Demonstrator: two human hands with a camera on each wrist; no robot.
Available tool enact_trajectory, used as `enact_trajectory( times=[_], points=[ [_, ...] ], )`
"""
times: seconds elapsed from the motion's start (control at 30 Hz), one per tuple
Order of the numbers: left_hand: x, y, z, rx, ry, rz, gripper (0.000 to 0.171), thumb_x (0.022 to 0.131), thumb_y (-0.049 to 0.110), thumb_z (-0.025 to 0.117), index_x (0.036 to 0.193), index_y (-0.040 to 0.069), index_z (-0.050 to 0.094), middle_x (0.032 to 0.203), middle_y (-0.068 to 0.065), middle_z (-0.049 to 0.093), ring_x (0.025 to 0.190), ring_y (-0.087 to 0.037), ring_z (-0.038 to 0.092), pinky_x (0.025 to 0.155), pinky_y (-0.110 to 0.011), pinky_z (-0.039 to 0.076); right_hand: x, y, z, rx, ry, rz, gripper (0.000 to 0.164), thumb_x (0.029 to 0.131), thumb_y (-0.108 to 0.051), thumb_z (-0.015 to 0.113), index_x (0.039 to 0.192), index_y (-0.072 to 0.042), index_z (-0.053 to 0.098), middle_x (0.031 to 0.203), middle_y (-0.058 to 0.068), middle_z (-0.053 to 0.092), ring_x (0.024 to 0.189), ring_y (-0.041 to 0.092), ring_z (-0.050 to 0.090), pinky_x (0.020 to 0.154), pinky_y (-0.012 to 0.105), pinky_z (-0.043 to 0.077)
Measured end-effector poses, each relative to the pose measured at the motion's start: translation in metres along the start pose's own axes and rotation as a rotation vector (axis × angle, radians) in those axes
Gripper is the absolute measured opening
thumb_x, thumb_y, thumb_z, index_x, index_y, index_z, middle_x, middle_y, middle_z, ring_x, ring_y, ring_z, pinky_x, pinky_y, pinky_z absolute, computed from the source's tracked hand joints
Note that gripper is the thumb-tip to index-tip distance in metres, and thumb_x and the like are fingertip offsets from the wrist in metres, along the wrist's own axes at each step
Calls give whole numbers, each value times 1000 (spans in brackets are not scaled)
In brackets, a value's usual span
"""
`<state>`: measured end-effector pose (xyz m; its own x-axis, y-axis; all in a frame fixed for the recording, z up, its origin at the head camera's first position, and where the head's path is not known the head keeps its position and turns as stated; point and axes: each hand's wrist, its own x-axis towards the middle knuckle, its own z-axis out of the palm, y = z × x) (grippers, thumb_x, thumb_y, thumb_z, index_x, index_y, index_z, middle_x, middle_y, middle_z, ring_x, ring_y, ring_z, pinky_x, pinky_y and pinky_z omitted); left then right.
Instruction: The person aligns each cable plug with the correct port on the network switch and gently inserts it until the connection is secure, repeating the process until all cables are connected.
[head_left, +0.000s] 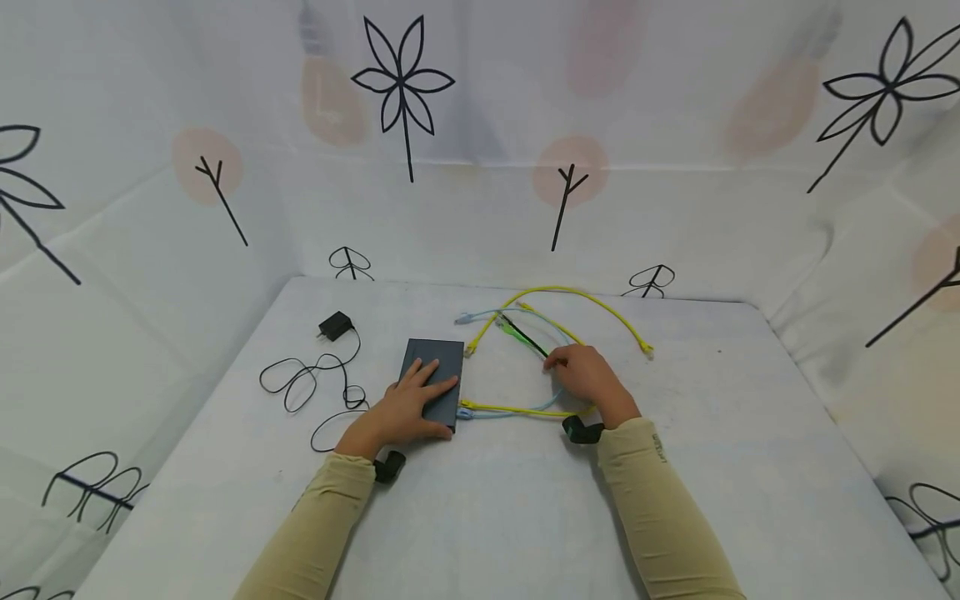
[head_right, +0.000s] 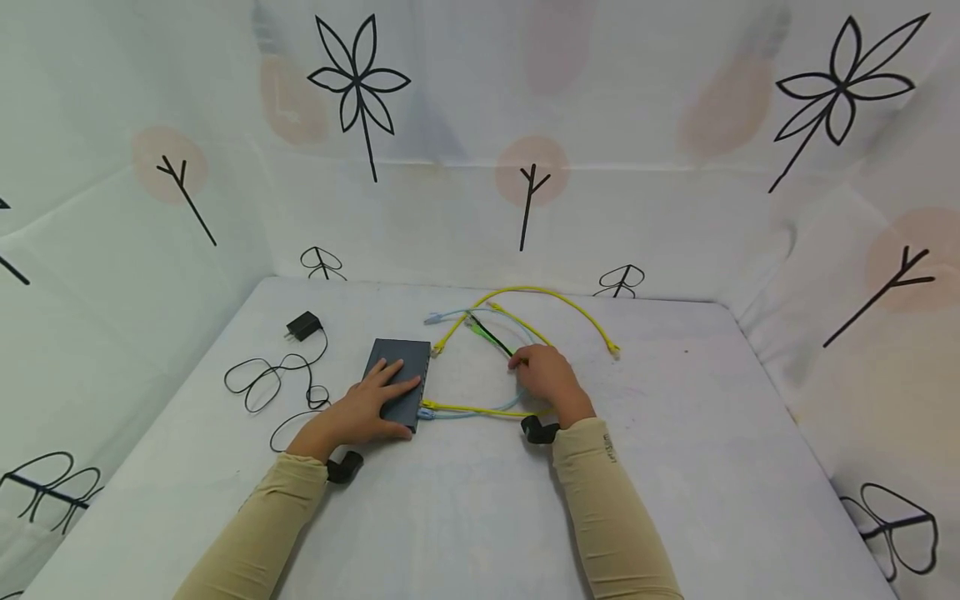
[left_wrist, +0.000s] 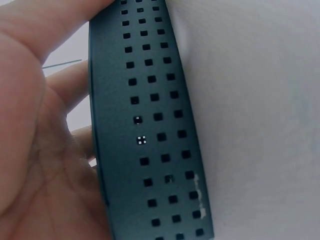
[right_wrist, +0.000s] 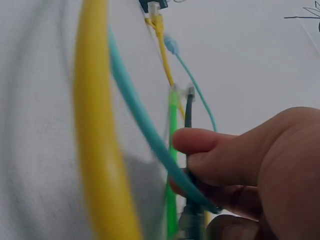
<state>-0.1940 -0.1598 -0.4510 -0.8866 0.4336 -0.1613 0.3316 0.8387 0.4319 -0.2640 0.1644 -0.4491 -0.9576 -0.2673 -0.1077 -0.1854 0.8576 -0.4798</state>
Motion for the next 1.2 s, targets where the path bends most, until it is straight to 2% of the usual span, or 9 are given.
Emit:
enact_trajectory(
  times=[0.17, 0.33, 0.43, 0.53, 0.67, 0.87, 1.07, 1.13, 1.2],
  points=[
    [0, 1, 0, 0, -4, -5, 87, 78, 56, 74, 152, 35, 32, 164, -6, 10, 152, -34, -2, 111, -67, 21, -1, 2, 0, 103, 42, 5, 28, 99, -14, 47, 108, -16, 74, 122, 12, 66, 118, 32, 55, 96, 47, 45],
    [0, 1, -1, 1, -6, -12, 87, 78, 56, 74, 151, 35, 32, 164, -6, 10, 152, -34, -2, 111, -67, 21, -1, 4, -6, 243, 6, 52, 29, 101, -16, 46, 111, -17, 73, 119, 9, 65, 109, 28, 54, 88, 41, 45],
    [1, 1, -1, 4, -3, -14, 86, 78, 56, 73, 151, 36, 32, 164, -6, 10, 152, -34, -3, 111, -67, 21, -1, 6, -9, 290, -20, 65, 31, 102, -18, 44, 111, -19, 73, 116, 6, 67, 109, 26, 54, 89, 41, 44],
    [1, 0, 0, 13, -4, -16, 87, 78, 57, 73, 152, 36, 31, 164, -6, 10, 152, -34, -3, 111, -67, 22, -1, 10, -10, 289, -33, 43, 30, 102, -19, 45, 110, -22, 74, 116, 2, 68, 121, 25, 53, 99, 43, 41],
    [1, 0, 0, 18, -9, -23, 87, 78, 57, 73, 152, 36, 31, 164, -5, 10, 152, -33, -3, 112, -66, 21, -1, 14, -10, 289, -61, -7, 27, 100, -19, 49, 112, -24, 73, 121, 3, 68, 126, 26, 52, 100, 46, 42],
    [1, 2, -1, 5, -15, -30, 87, 78, 56, 74, 152, 36, 31, 164, -5, 10, 152, -33, -4, 112, -66, 20, -1, 13, -9, 266, -77, -62, 23, 97, -24, 58, 115, -24, 72, 127, 3, 65, 120, 26, 55, 94, 42, 45],
    [1, 3, -1, 4, -13, -30, 87, 79, 55, 74, 152, 36, 31, 164, -5, 10, 152, -33, -4, 112, -66, 20, 0, 4, -7, 176, -19, -70, 20, 94, -21, 63, 109, -24, 75, 115, 1, 70, 92, 20, 59, 75, 33, 48],
    [1, 2, -1, 6, -12, -28, 87, 79, 55, 74, 152, 36, 31, 164, -5, 10, 152, -33, -4, 112, -66, 20, 0, 0, -7, 152, -4, -69, 19, 93, -19, 65, 108, -24, 76, 111, 0, 72, 92, 21, 61, 75, 33, 49],
    [1, 1, 0, 9, -10, -26, 87, 79, 55, 74, 152, 35, 31, 164, -5, 10, 152, -33, -4, 112, -66, 20, 0, -3, -6, 141, 13, -72, 19, 92, -18, 66, 107, -22, 76, 110, 0, 73, 99, 20, 62, 81, 35, 50]
  ],
)
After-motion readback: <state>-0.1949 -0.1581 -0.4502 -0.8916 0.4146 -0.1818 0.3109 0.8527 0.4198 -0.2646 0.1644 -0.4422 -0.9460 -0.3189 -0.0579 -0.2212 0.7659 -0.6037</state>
